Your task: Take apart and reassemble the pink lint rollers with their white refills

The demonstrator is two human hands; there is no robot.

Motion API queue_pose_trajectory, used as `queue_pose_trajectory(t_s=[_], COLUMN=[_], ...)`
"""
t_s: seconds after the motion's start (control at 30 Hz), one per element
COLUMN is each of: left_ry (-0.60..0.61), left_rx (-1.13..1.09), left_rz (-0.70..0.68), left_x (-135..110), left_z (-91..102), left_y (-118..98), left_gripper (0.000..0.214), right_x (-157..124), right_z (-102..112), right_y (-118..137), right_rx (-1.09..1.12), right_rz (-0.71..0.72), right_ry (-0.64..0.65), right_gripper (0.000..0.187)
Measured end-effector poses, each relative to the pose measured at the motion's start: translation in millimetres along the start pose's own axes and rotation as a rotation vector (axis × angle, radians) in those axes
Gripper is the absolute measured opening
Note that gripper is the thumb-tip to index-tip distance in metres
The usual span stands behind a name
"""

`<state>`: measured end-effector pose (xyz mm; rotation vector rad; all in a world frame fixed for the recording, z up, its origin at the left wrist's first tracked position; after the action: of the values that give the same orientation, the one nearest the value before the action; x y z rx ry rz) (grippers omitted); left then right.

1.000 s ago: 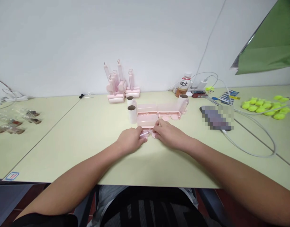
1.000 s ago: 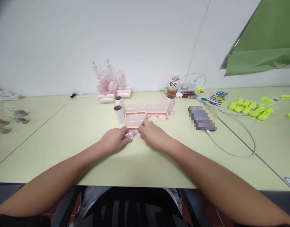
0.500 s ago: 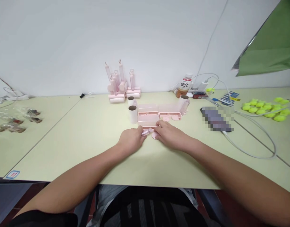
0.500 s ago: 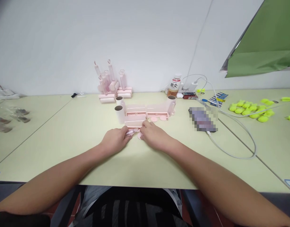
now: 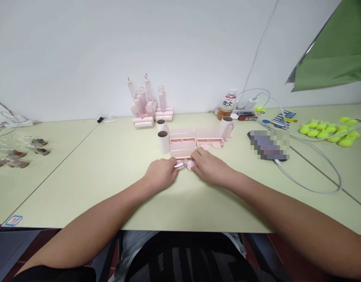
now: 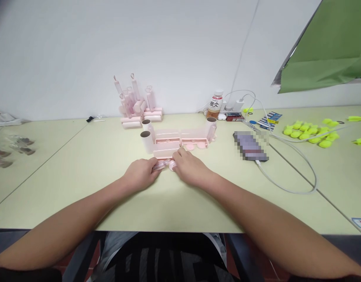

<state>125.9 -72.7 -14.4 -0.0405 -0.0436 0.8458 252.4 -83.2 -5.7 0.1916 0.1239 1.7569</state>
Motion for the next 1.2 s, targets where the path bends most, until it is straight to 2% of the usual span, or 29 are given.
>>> queue_pose_trajectory(t_s=[0.47,0.67,0.83,1.0,1.2], left_ry=[-0.013,-0.017,-0.009,-0.014,-0.002], left_rx=[-0.039,-0.039,-0.043,-0.053,-0.069], left_rz=[-0.009,-0.013,0.004,-0.001,0.023], left_x=[-0.5,-1.4,-1.7,-1.7,-1.5], left_z=[-1.3,0.4,1.4,2.5,2.3], left_y=[3.4,3.4,4.9,3.8,6.5], left_gripper=[0.021,0.021,0.022,0.022,0.02], right_x=[5.7,6.5,6.9,9.1,14.7], right_z=[11.8,11.7,12.6,18.8,9.8], right_y=[-19.0,-16.3,-14.6,-31.1,-36.3], right_rx=[0.101,0.152,0.121,0.2,0.372], right_rz=[-0.121,-0.051,-0.054,-0.191,-0.184], right_ry=[-0.153,-0.152,-0.159,-0.194,-0.101], right_gripper=[0.019,0.003,0.007,0.03,0.058])
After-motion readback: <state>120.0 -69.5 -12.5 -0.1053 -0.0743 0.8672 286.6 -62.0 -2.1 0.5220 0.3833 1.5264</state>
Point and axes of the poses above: each hand's wrist, its own x-axis towards the middle knuckle, its own z-axis out of the back of the hand, y = z × x, the point moved 9 cm from there along x, towards the middle knuckle, and after that the axes turned 13 degrees about -z, right-handed, at the moved point
